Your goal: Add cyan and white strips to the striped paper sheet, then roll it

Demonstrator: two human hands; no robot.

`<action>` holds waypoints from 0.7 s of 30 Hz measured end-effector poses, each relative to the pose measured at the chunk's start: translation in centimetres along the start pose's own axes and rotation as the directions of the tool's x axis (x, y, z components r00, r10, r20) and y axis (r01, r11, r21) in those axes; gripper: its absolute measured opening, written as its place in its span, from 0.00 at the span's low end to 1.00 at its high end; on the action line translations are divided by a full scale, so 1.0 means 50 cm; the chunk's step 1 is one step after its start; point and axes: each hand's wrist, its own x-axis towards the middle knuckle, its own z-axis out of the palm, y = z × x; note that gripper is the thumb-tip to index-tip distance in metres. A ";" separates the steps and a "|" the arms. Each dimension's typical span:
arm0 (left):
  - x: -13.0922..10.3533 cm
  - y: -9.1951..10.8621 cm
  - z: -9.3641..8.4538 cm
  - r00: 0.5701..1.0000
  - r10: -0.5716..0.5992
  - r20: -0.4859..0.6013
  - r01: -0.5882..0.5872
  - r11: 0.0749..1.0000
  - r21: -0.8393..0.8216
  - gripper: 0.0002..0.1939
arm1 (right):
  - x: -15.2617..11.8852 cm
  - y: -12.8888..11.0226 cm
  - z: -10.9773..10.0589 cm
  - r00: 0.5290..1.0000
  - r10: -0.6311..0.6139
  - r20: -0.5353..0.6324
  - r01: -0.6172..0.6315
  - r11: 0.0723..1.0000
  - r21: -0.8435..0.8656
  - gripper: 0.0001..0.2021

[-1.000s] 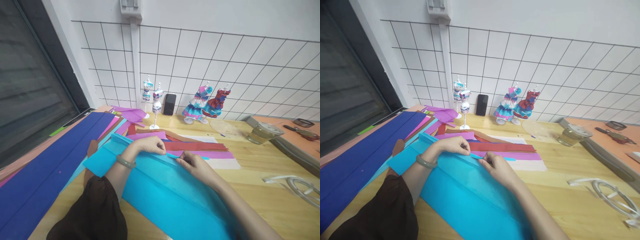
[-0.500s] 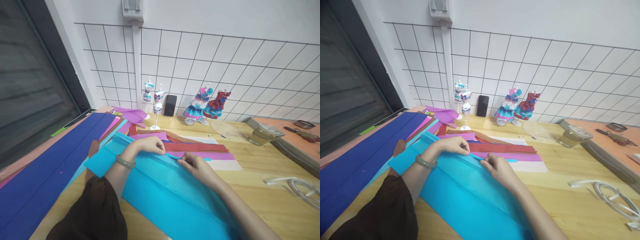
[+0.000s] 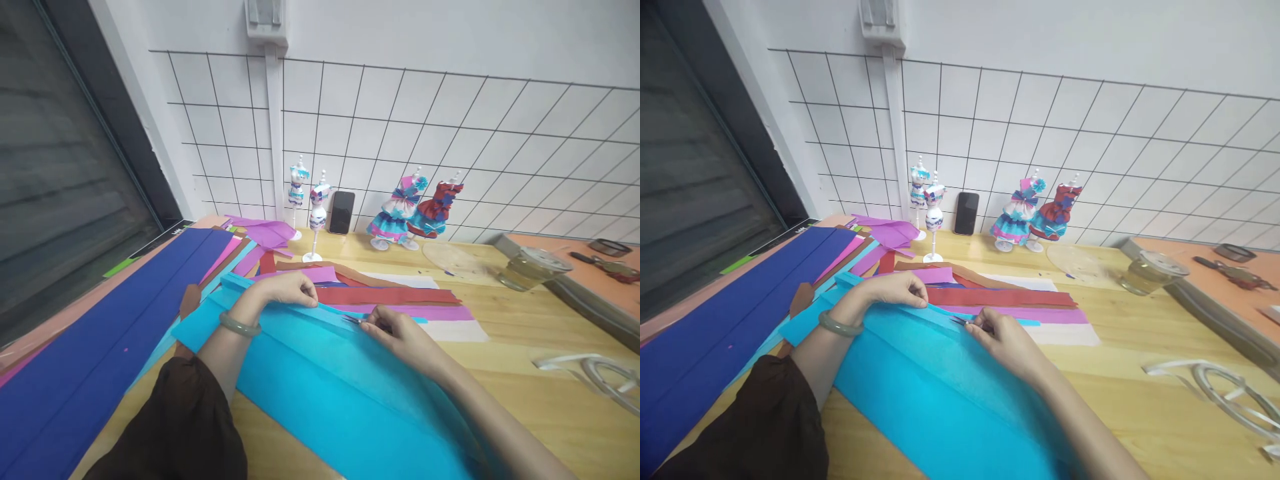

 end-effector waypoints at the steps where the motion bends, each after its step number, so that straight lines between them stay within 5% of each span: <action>1: 0.000 0.000 0.000 1.000 0.007 0.001 -0.007 1.000 -0.004 0.11 | -0.001 -0.001 -0.002 1.000 -0.001 0.004 0.001 1.000 -0.004 0.17; 21: -0.001 0.001 -0.002 0.997 0.076 -0.008 -0.077 0.996 -0.037 0.10 | 0.029 -0.059 0.006 0.998 -0.057 0.029 0.059 0.997 -0.058 0.15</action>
